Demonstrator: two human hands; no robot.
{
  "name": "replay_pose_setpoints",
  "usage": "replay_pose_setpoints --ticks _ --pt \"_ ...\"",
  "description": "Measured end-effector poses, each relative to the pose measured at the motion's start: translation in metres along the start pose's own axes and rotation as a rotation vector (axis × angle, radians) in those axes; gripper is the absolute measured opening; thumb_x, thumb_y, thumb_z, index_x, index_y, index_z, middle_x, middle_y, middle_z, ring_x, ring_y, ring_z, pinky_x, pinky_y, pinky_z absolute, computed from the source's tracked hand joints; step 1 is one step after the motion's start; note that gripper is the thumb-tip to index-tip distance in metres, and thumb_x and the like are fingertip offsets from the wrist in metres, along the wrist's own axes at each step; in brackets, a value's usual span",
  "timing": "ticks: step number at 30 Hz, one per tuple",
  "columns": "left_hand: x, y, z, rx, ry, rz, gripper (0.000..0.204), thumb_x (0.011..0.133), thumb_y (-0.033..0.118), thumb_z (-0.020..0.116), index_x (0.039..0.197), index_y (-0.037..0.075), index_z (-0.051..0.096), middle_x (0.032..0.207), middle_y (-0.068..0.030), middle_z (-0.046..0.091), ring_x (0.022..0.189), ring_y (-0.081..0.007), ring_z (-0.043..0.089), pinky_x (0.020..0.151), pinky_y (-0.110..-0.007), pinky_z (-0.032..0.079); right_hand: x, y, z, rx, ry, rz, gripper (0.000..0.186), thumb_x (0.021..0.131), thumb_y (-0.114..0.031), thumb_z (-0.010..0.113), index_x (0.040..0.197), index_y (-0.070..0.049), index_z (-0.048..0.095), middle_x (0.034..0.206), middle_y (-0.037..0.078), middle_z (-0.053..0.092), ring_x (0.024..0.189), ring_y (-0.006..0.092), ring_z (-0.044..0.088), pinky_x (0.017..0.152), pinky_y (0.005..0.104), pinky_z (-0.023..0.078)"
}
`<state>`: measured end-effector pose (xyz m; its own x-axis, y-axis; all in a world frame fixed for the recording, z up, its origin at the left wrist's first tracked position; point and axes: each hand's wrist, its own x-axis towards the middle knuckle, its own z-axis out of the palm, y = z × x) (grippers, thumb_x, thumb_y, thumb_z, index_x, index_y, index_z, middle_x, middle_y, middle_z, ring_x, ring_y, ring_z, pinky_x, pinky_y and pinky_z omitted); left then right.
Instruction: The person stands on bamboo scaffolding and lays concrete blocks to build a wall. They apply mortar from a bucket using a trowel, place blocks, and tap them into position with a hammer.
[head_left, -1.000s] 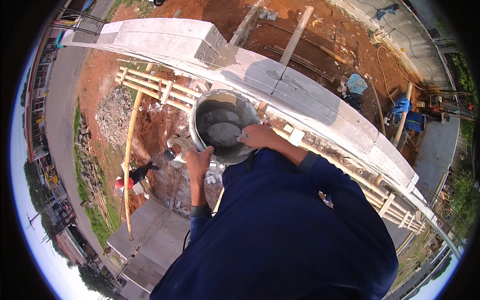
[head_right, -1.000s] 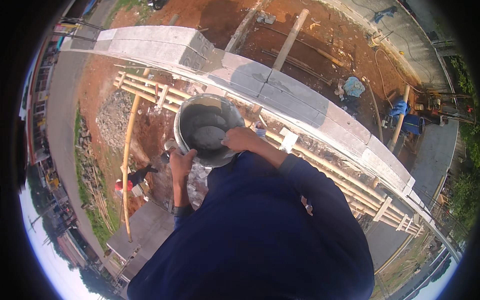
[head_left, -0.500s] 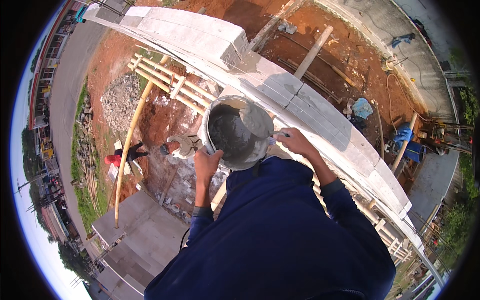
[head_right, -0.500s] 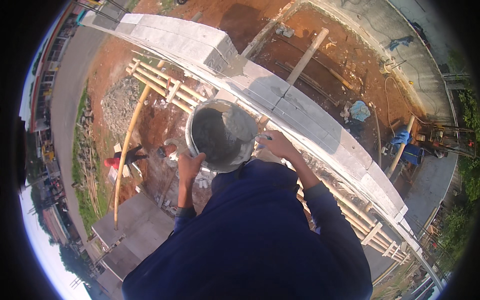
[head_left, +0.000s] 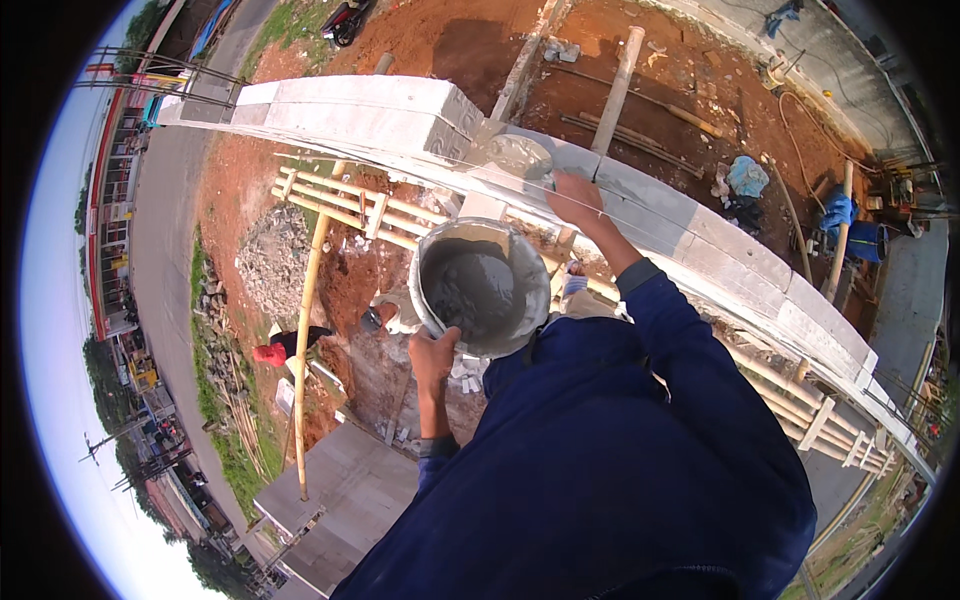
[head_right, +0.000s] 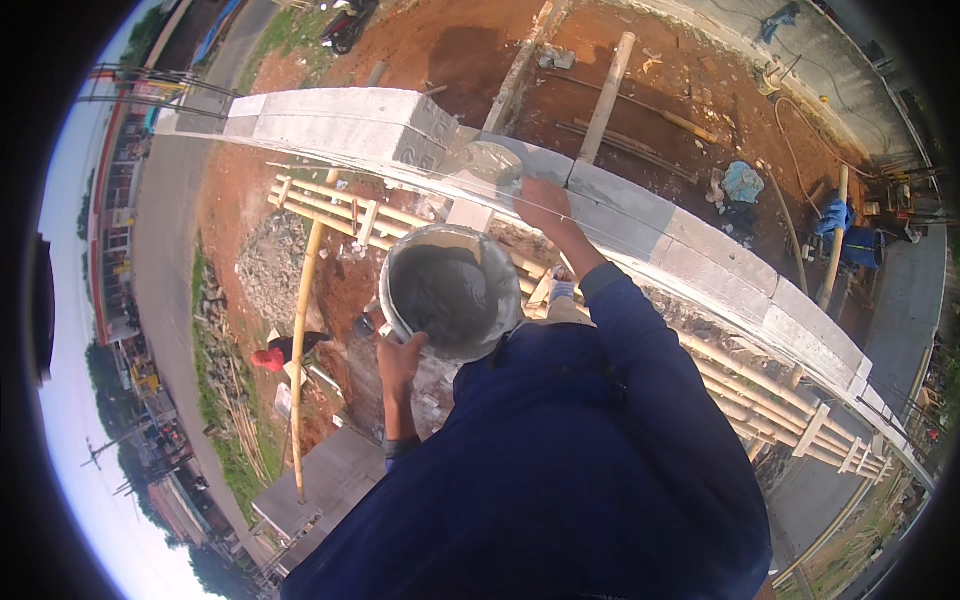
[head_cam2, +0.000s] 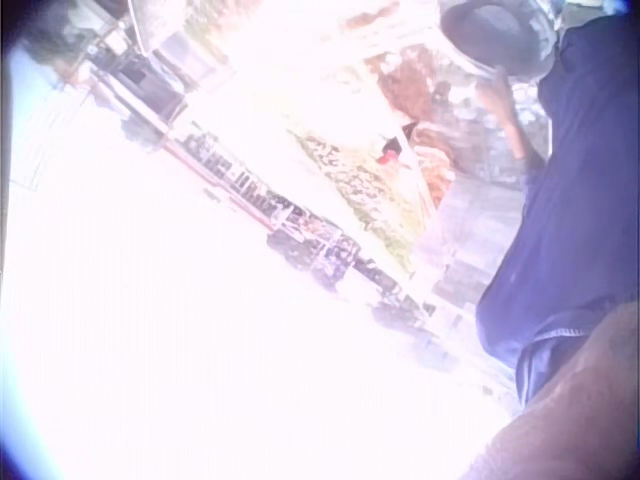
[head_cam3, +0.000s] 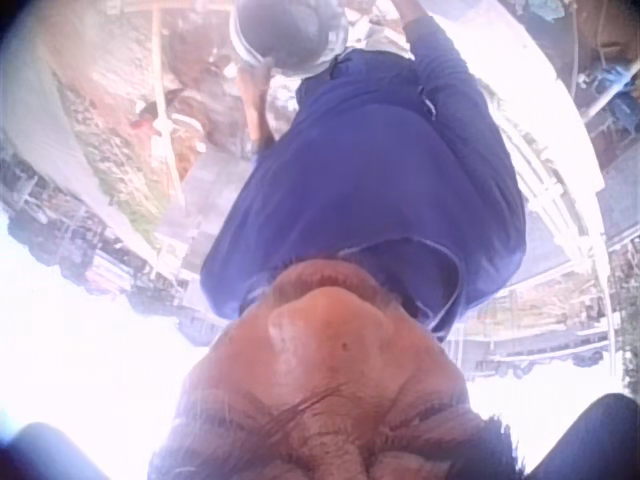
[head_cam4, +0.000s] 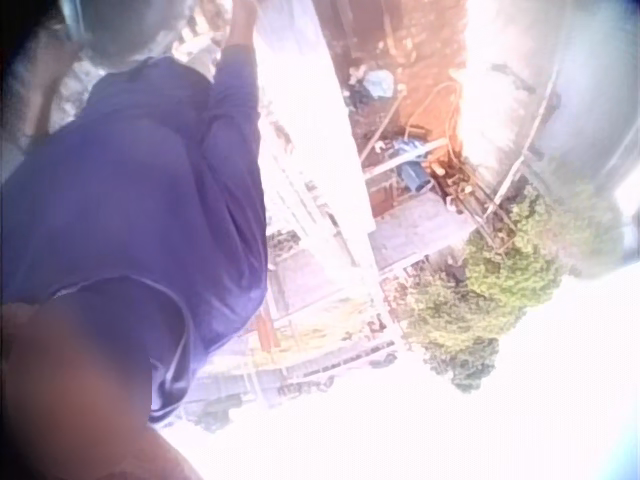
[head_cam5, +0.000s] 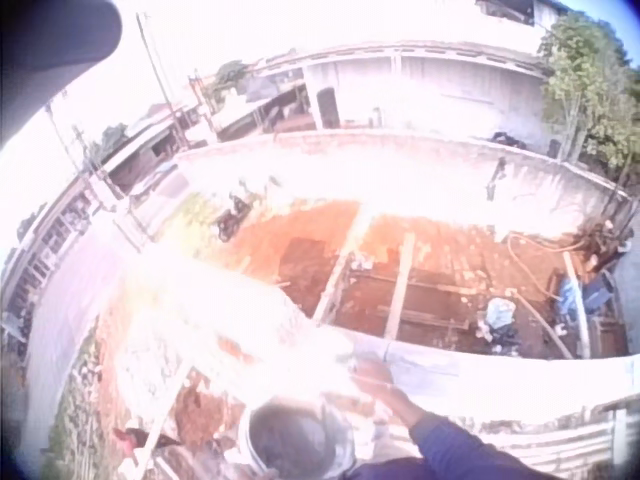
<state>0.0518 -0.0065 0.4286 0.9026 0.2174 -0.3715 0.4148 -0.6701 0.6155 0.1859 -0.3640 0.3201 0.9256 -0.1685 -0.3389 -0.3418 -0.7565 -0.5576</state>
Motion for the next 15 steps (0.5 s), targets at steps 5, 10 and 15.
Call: replay_pose_setpoints --ticks 5,10,15 --pt "0.011 -0.018 0.001 -0.051 -0.026 -0.001 0.035 0.076 0.022 0.079 0.087 -0.011 0.07 0.066 -0.0119 0.069 0.064 -0.0163 0.064 0.064 -0.037 0.053 -0.021 0.019 0.006 0.026 0.061 0.02 0.043 0.099 -0.039 0.06 0.12 -0.002 0.067 0.11 0.028 0.073 0.107 0.0472 0.068 0.093 0.0564 0.054" --pt "0.006 -0.015 -0.001 -0.038 -0.035 -0.054 0.032 0.077 0.02 0.078 0.088 -0.01 0.071 0.067 -0.0082 0.069 0.065 -0.0133 0.062 0.062 -0.034 0.052 -0.069 0.061 -0.01 0.031 0.049 0.1 0.042 0.098 -0.035 0.063 0.125 -0.002 0.064 0.112 0.027 0.073 0.108 0.0453 0.069 0.092 0.0559 0.054" --pt "0.004 -0.002 -0.004 -0.043 -0.039 -0.024 0.032 0.077 0.02 0.077 0.086 -0.01 0.07 0.067 -0.0086 0.067 0.067 -0.0122 0.061 0.063 -0.035 0.052 -0.117 0.098 -0.02 -0.083 0.144 0.106 0.042 0.099 -0.033 0.063 0.13 -0.005 0.062 0.112 0.022 0.071 0.103 0.0431 0.07 0.089 0.0543 0.055"
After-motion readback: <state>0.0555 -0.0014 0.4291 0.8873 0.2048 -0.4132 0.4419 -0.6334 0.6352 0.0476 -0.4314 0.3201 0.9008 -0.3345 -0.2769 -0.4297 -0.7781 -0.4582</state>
